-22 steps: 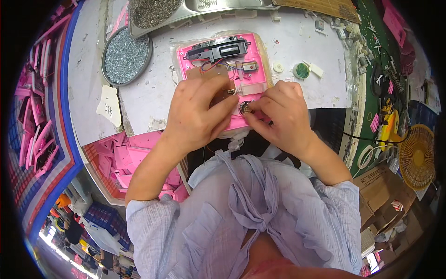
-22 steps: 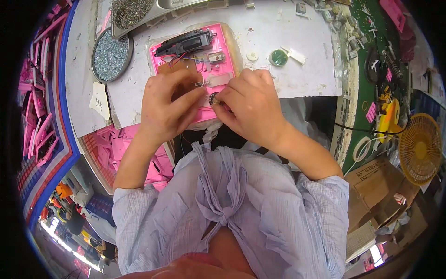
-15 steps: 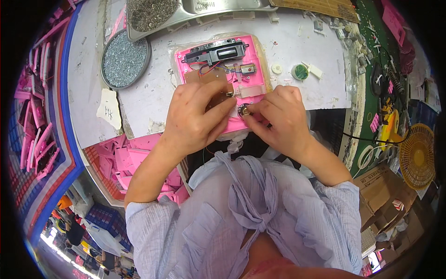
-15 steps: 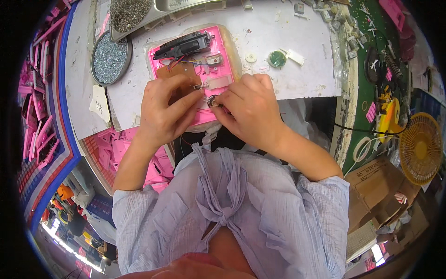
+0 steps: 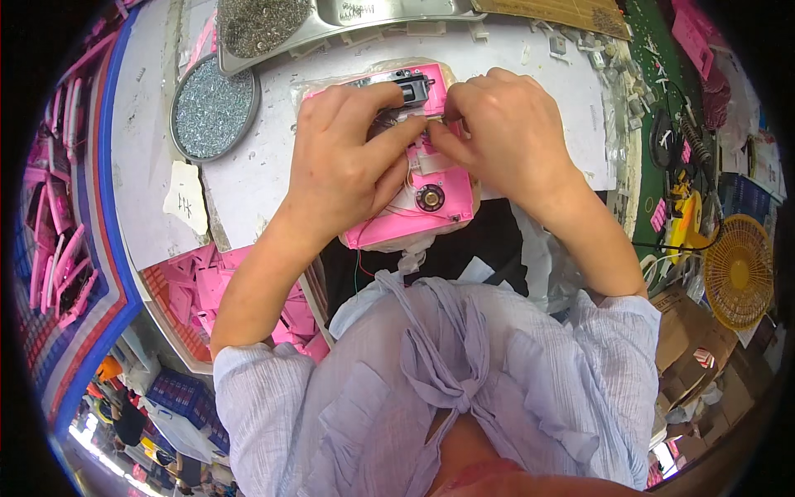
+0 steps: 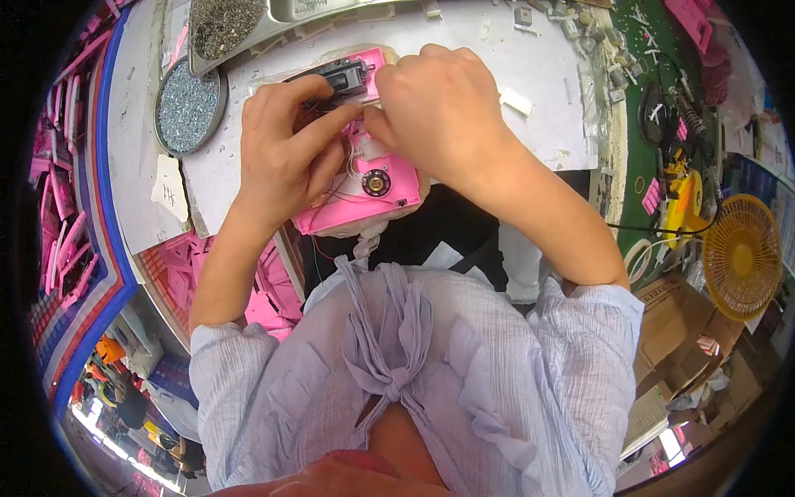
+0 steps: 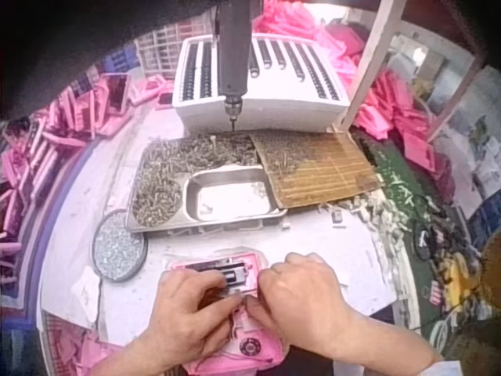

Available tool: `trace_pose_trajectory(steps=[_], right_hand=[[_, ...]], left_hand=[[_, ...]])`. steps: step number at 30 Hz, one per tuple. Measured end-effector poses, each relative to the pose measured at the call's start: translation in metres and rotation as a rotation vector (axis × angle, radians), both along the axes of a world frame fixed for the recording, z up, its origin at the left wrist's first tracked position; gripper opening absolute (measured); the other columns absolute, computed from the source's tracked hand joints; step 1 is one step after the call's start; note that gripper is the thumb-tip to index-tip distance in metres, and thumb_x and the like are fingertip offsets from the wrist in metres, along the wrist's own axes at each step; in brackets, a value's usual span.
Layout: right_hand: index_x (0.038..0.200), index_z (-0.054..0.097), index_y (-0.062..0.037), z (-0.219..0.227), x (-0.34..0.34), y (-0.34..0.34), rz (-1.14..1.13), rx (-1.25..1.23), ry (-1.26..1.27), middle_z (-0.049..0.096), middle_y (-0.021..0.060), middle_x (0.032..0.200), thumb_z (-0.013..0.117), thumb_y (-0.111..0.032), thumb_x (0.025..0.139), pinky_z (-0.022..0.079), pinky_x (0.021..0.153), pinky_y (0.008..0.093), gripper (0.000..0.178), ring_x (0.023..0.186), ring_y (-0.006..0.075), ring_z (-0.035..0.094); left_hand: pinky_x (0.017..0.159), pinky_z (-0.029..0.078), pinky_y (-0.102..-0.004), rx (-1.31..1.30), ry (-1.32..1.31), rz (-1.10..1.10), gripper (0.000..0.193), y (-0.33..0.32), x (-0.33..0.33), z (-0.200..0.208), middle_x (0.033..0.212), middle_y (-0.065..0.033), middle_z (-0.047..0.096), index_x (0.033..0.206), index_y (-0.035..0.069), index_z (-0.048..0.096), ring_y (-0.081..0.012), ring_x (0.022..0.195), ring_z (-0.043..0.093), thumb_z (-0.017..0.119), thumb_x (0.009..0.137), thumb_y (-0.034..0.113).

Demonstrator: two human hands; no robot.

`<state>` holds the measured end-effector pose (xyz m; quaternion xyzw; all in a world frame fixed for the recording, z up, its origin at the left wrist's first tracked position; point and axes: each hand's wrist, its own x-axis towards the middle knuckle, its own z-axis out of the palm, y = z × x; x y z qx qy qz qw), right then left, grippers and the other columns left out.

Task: Assemble an electronic toy by soldering components and securing the casing with screws.

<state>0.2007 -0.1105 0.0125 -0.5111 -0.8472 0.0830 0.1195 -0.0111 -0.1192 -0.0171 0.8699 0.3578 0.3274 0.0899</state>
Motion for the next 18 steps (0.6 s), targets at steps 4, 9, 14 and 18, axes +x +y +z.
trace_pose_trajectory(steps=[4,9,14,18], right_hand=[[0.069,0.070,-0.0055,-0.002,-0.004,-0.005,0.035,0.107,-0.064,0.069,0.0114,0.069,0.076,-0.025,0.074,0.053,0.069,0.0439,0.021,0.073,0.0303,0.068],[0.073,0.070,-0.0028,-0.001,0.000,0.004,-0.069,-0.145,0.023,0.069,0.0148,0.070,0.073,-0.023,0.077,0.055,0.068,0.0456,0.020,0.070,0.0330,0.069],[0.085,0.072,0.0017,0.004,0.011,0.028,-0.108,-0.560,0.131,0.070,0.0182,0.075,0.072,-0.022,0.078,0.053,0.067,0.0440,0.025,0.073,0.0355,0.070],[0.087,0.072,0.0009,0.014,-0.003,0.031,0.029,-0.393,-0.181,0.070,0.0190,0.077,0.072,-0.026,0.078,0.054,0.068,0.0450,0.028,0.073,0.0369,0.069]], left_hand=[[0.087,0.042,-0.0411,0.013,0.043,-0.035,0.036,0.001,0.000,-0.001,0.113,-0.0061,0.064,0.104,0.014,0.078,-0.0265,0.095,0.058,0.073,0.068,0.010],[0.093,0.039,-0.0430,0.013,0.054,-0.028,0.036,-0.001,0.000,-0.004,0.113,-0.0041,0.064,0.103,0.016,0.078,-0.0249,0.098,0.059,0.073,0.068,0.010],[0.095,0.037,-0.0430,0.022,0.041,-0.024,0.035,0.000,-0.001,-0.009,0.114,-0.0029,0.064,0.102,0.017,0.078,-0.0241,0.100,0.059,0.071,0.069,0.008],[0.095,0.037,-0.0428,0.029,0.038,-0.008,0.035,-0.001,0.001,-0.011,0.113,-0.0028,0.064,0.102,0.017,0.078,-0.0241,0.100,0.059,0.070,0.069,0.008]])
